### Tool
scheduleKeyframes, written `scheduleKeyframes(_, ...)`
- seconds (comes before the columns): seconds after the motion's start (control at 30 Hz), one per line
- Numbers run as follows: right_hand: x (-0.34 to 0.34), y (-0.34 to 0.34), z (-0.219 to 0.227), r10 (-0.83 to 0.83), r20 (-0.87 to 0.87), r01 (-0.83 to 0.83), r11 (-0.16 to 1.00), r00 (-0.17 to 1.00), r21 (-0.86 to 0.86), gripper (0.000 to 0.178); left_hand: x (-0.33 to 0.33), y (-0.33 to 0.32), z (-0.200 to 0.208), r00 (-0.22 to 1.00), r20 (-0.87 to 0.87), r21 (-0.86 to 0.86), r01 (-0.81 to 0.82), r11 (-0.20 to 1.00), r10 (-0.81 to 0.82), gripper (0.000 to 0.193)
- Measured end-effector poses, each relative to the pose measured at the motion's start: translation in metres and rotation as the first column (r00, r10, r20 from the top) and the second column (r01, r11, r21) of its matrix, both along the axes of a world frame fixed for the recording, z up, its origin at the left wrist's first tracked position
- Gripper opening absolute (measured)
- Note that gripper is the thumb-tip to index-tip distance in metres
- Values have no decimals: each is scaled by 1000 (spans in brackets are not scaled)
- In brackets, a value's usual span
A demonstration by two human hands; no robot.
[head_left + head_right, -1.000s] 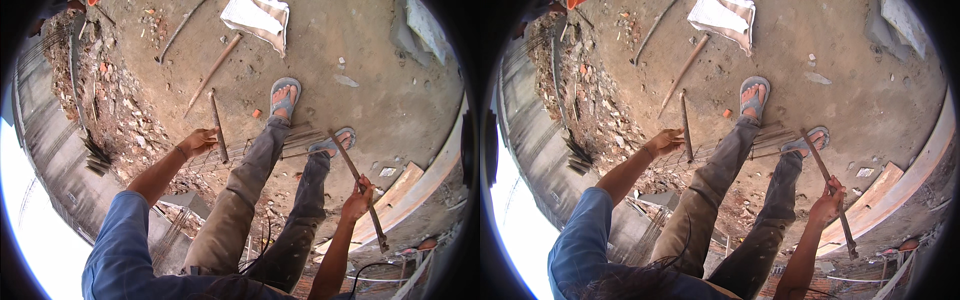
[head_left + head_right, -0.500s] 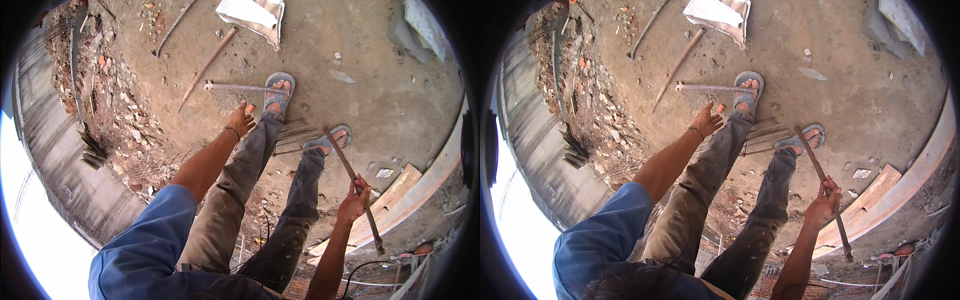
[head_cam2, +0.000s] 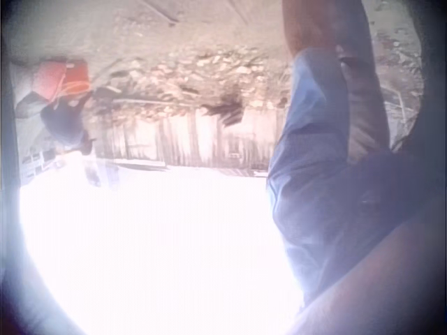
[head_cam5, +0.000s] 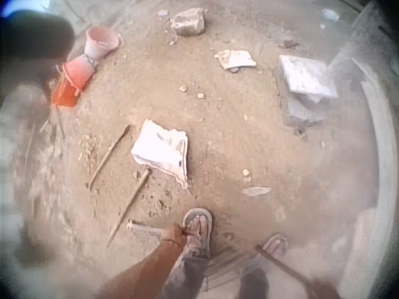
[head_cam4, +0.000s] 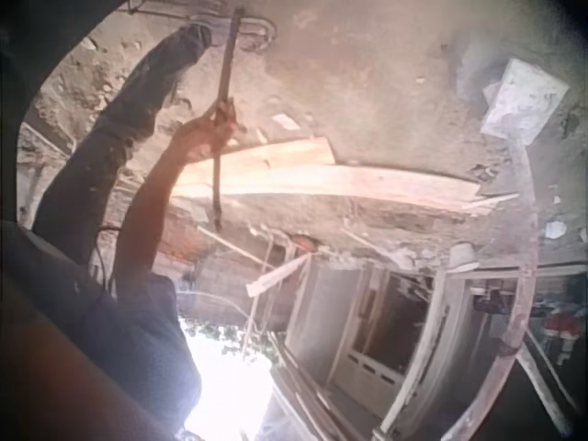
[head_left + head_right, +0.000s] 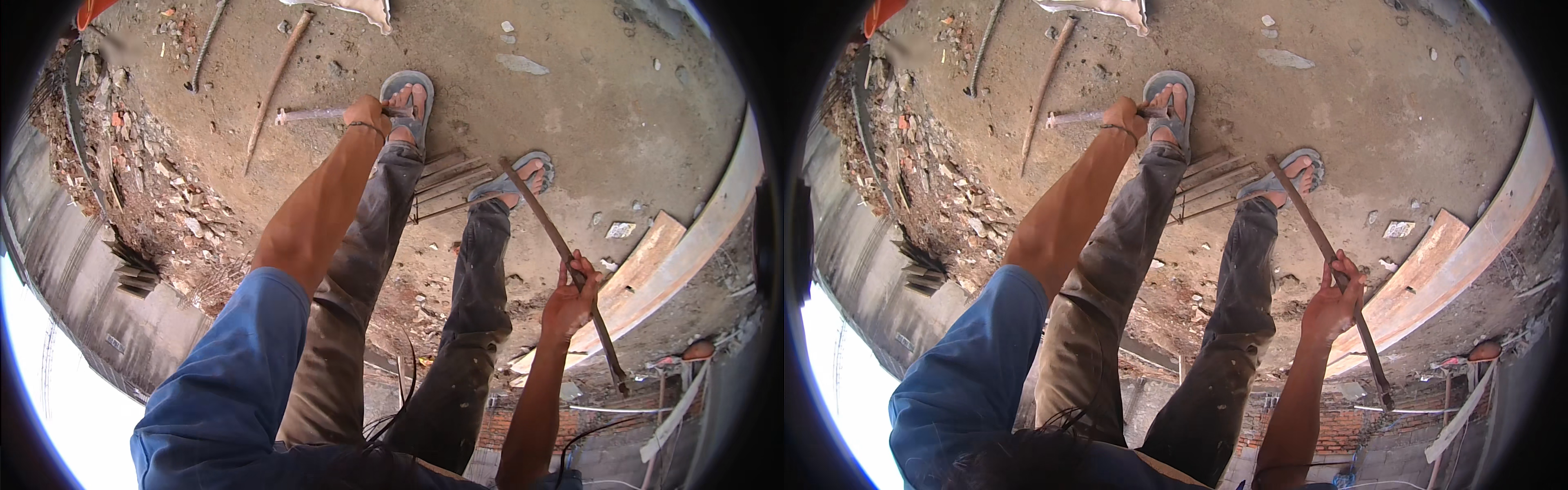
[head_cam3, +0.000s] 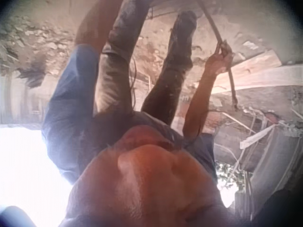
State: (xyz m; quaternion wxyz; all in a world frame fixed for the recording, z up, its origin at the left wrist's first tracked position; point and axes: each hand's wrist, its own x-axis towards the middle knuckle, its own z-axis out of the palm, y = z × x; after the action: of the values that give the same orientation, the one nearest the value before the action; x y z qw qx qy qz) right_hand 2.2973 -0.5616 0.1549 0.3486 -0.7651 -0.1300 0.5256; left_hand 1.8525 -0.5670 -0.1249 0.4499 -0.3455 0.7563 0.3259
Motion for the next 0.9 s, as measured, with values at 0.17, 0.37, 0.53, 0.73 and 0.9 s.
scheduleKeyframes(0.17,2,2,-4,-61,-77,59,998,995,-22,43,18,-8,203,976,96,60,192,980,-197,23)
scheduleKeyframes(0.37,14,0,-5,-174,-96,173,985,980,-24,44,37,1,323,724,538,282,327,902,-431,44)
scheduleKeyframes(0.53,14,5,-7,-197,-93,190,979,976,-74,44,104,-19,319,610,490,341,523,781,-622,48)
scheduleKeyframes(0.73,28,-7,-2,-111,-83,109,994,990,-23,46,151,-46,286,761,437,223,424,878,-479,38)
scheduleKeyframes(0.9,38,-24,-22,-44,-154,38,998,987,-43,50,109,-29,299,857,359,162,333,929,-369,38)
